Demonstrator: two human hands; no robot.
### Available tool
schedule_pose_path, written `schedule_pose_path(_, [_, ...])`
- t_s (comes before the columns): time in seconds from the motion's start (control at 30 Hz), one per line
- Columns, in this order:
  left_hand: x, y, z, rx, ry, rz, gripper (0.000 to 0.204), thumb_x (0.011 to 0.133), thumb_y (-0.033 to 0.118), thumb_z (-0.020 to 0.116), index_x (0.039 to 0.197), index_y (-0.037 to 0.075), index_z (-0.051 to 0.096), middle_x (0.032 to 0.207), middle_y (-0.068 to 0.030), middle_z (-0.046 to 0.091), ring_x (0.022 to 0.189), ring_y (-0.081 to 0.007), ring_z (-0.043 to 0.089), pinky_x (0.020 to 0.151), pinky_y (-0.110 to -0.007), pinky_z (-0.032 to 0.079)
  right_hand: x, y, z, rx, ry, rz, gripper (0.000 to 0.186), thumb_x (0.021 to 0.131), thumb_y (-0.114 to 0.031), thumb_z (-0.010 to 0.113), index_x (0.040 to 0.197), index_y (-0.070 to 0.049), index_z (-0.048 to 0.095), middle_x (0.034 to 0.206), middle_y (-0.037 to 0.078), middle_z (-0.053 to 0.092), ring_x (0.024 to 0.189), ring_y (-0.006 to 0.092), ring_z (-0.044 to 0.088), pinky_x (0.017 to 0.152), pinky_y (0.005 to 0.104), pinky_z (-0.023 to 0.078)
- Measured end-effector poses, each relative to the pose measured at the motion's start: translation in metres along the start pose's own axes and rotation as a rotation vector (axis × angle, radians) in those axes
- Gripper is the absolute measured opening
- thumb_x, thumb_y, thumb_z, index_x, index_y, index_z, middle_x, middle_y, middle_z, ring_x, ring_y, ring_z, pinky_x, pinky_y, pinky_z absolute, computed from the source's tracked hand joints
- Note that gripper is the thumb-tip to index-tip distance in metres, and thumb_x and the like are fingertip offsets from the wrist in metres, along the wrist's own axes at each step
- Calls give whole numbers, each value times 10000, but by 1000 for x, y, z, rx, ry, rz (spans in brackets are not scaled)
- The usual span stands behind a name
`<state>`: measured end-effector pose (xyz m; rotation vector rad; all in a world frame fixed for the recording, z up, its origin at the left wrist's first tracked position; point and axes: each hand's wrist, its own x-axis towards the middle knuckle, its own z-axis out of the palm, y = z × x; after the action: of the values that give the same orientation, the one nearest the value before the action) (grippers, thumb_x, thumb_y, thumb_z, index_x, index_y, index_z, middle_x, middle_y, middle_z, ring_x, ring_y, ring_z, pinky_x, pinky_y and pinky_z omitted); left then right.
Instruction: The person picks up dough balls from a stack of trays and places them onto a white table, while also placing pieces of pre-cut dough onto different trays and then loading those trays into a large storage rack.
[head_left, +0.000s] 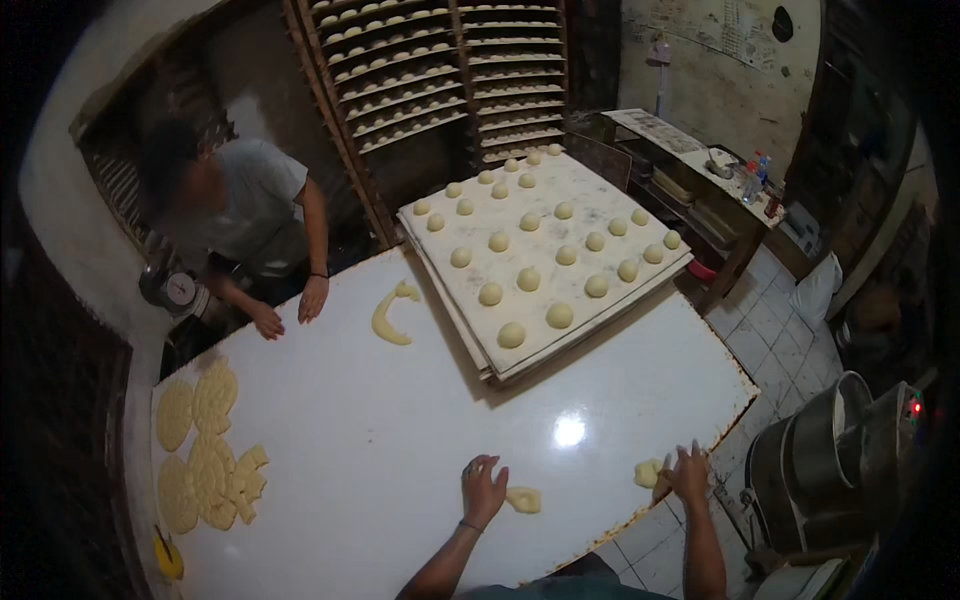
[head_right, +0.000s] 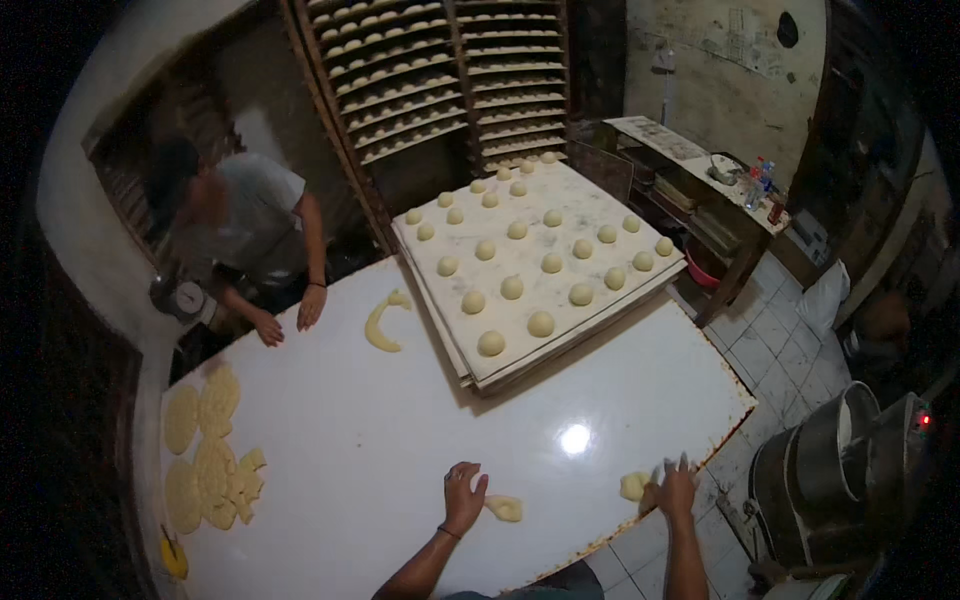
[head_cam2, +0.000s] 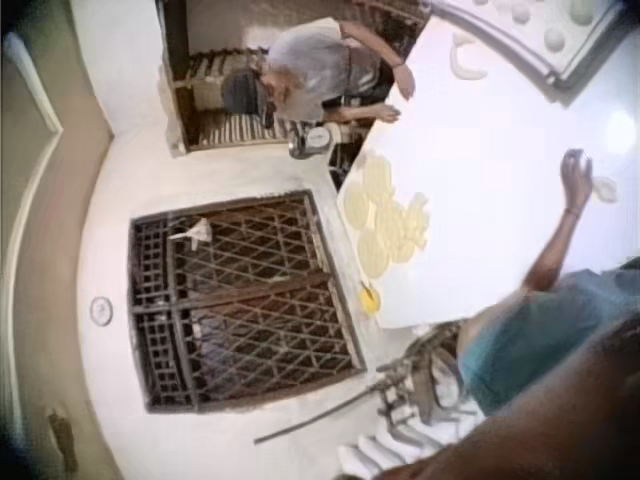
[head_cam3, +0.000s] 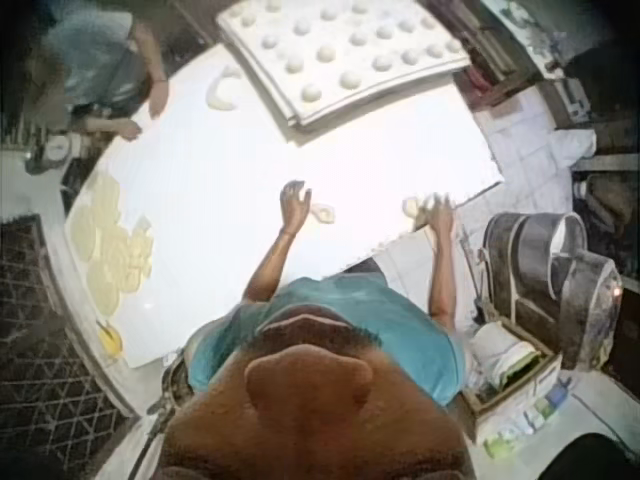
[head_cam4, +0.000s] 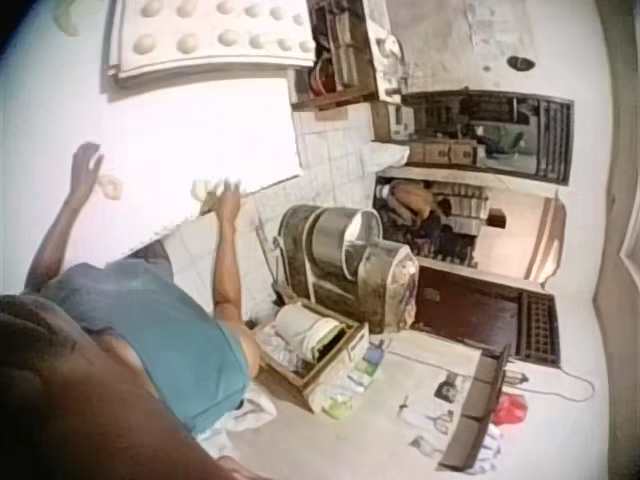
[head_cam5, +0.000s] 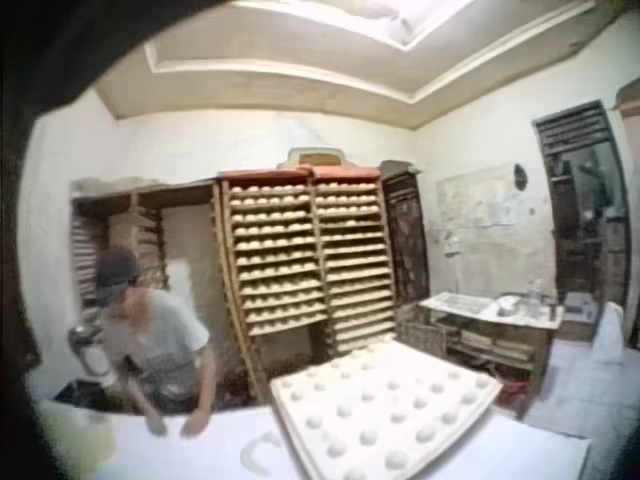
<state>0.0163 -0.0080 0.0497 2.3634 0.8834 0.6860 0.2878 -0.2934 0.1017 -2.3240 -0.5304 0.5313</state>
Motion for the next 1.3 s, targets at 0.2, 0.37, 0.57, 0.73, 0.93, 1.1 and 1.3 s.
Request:
schedule_pose_path(0.2, [-56, 20, 11, -116, -297, 420, 105, 756, 195, 685, 823, 125, 646, 777, -54, 605, 807, -240, 601, 755, -392, 483, -2, -1, 45, -435, -86, -726, 155, 690, -146, 666, 788, -30, 636, 872, 169, 617, 830, 353, 601, 799, 475, 466])
schedule_pose_path(0.37, [43, 17, 45, 226, 204, 11, 77, 763, 109, 613, 743, 39, 588, 781, -124, 611, 815, -322, 555, 787, -438, 409, 74, -29, 33, -34, 445, -353, 88, 700, -77, 620, 685, -18, 556, 747, 172, 570, 738, 374, 533, 723, 459, 407])
schedule_pose_path(0.57, [-37, 0, 38, 122, -133, 298, 70, 754, 100, 619, 746, 51, 570, 756, -107, 597, 799, -299, 552, 785, -427, 407, 36, 35, 34, -174, 117, -806, 124, 687, -42, 644, 795, -17, 589, 853, 141, 568, 847, 334, 518, 780, 460, 411])
schedule_pose_path(0.73, [67, 16, 53, 115, 239, -171, 38, 755, 53, 621, 749, 26, 594, 795, -145, 610, 806, -331, 537, 790, -421, 408, 107, -15, 47, -114, 348, -315, 53, 762, -30, 602, 775, -2, 558, 859, 165, 557, 820, 340, 515, 781, 445, 415])
schedule_pose_path(0.93, [-15, 15, 11, -75, -185, -121, 141, 801, 44, 548, 664, 46, 515, 692, -102, 520, 785, -263, 537, 781, -397, 427, 42, 55, 27, -138, 50, -564, 59, 727, -3, 621, 721, -8, 563, 818, 168, 576, 828, 333, 556, 759, 414, 441])
schedule_pose_path(1.1, [50, 5, 53, 71, 175, -230, 84, 799, 85, 619, 739, 28, 603, 824, -124, 625, 820, -319, 535, 765, -411, 434, 78, -30, 62, 3, 521, -327, 34, 787, 12, 540, 753, 18, 543, 821, 183, 541, 853, 347, 508, 773, 409, 413])
schedule_pose_path(1.3, [-2, -51, -10, 579, -317, 3, 42, 728, 33, 590, 718, 72, 598, 698, -90, 592, 733, -264, 560, 746, -404, 427, 27, 21, 30, -298, 23, -378, 55, 741, -4, 608, 747, 21, 559, 862, 185, 576, 848, 357, 518, 746, 436, 421])
